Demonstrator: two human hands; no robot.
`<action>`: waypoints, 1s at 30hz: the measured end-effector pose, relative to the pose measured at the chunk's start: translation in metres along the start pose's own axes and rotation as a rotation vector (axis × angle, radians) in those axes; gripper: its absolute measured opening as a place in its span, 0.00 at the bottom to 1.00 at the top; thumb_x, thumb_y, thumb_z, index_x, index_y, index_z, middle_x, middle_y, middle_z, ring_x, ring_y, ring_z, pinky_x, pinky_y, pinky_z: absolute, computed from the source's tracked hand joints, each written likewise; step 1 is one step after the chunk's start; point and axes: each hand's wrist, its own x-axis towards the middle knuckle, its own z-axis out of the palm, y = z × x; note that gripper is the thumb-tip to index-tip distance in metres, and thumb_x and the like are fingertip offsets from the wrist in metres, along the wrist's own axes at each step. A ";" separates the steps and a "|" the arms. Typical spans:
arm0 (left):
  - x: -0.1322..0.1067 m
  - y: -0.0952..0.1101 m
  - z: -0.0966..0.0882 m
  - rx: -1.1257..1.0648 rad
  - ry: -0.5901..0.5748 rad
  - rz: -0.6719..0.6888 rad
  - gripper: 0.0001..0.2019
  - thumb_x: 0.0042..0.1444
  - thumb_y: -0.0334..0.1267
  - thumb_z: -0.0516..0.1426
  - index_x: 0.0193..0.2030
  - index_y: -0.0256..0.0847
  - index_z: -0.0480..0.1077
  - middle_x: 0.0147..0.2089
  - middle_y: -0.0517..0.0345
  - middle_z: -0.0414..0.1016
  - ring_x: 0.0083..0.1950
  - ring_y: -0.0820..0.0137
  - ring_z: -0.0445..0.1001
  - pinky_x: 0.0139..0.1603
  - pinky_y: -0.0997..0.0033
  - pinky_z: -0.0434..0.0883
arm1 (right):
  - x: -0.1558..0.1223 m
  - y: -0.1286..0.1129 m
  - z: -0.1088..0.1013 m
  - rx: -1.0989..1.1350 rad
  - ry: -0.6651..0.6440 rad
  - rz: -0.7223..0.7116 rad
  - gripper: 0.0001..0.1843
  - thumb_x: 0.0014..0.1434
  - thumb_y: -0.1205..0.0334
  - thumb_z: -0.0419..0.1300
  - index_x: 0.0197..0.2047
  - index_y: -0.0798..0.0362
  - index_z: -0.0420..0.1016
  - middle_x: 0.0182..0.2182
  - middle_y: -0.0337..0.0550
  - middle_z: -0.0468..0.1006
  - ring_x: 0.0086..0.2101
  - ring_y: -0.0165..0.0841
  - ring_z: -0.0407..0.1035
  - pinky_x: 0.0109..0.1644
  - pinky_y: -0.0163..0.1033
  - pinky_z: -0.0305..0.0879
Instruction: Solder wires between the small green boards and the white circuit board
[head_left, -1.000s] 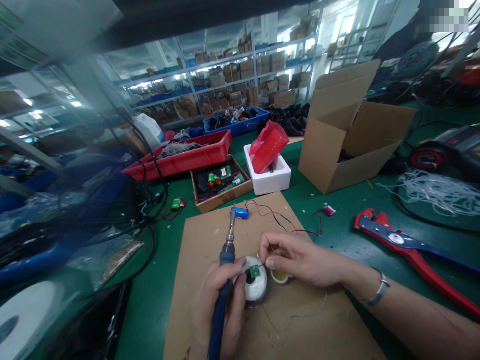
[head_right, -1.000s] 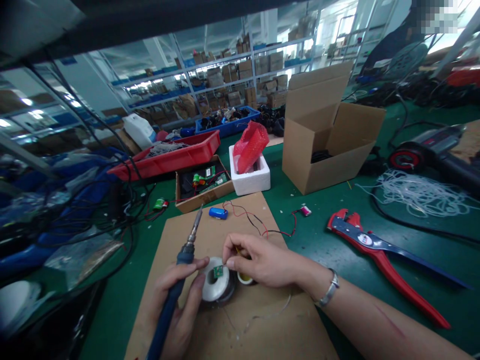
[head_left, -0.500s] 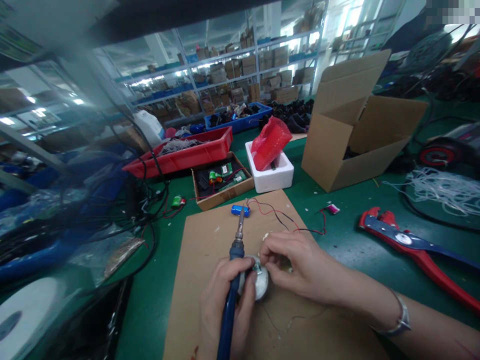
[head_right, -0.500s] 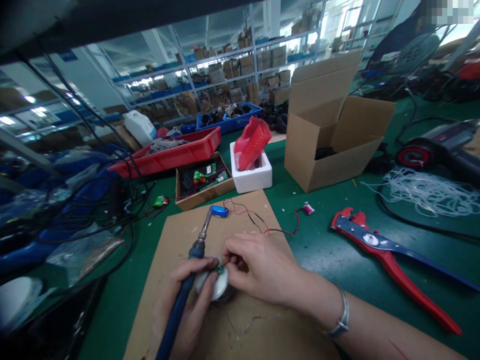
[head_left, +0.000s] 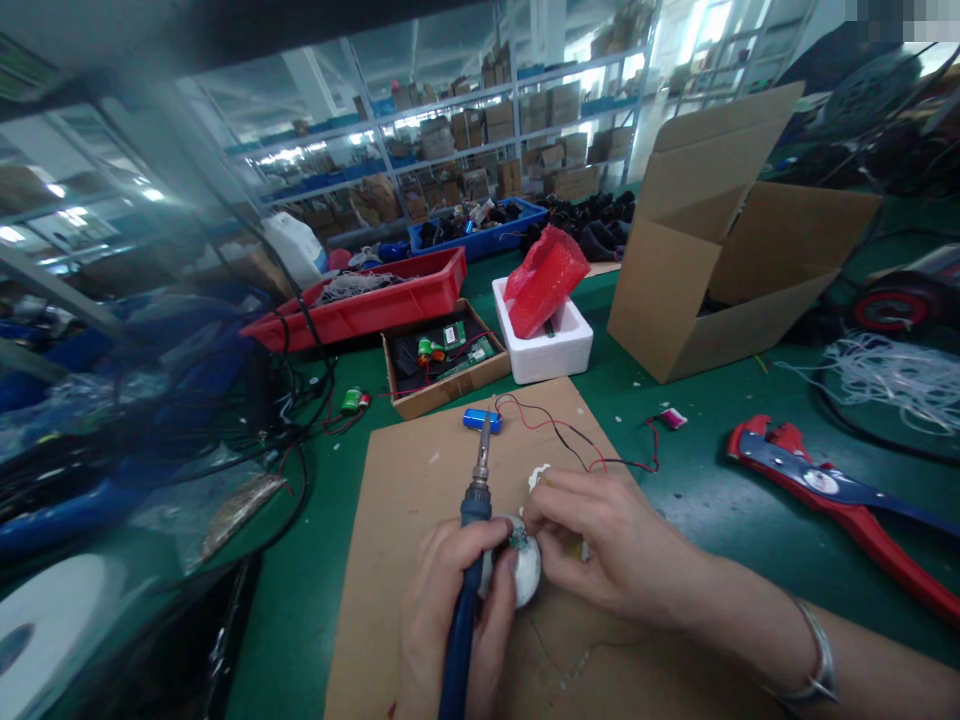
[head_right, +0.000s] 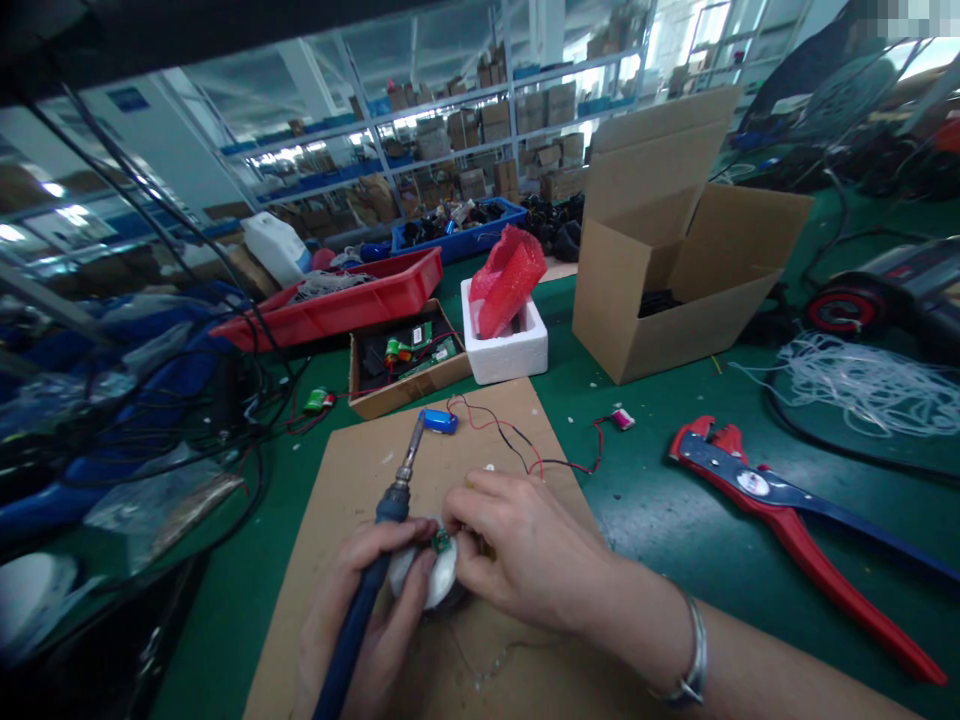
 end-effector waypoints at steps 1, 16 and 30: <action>0.000 0.000 0.000 0.007 0.001 0.002 0.13 0.56 0.26 0.58 0.45 0.45 0.68 0.42 0.60 0.74 0.45 0.71 0.73 0.49 0.70 0.68 | 0.000 0.000 0.000 0.016 -0.005 0.005 0.06 0.53 0.74 0.55 0.32 0.54 0.68 0.28 0.38 0.68 0.28 0.28 0.63 0.30 0.34 0.54; 0.002 0.001 -0.001 0.005 0.001 -0.004 0.12 0.56 0.27 0.57 0.45 0.46 0.69 0.40 0.59 0.75 0.44 0.69 0.75 0.46 0.69 0.71 | 0.004 0.003 -0.005 -0.020 -0.075 -0.059 0.04 0.58 0.72 0.53 0.33 0.55 0.67 0.29 0.39 0.70 0.27 0.28 0.64 0.29 0.34 0.54; 0.000 -0.001 -0.002 -0.038 -0.039 -0.019 0.13 0.56 0.26 0.56 0.47 0.45 0.68 0.41 0.57 0.75 0.44 0.69 0.75 0.46 0.68 0.73 | 0.003 0.003 -0.010 -0.147 -0.144 -0.062 0.06 0.63 0.68 0.52 0.36 0.55 0.70 0.32 0.42 0.70 0.31 0.31 0.66 0.32 0.36 0.57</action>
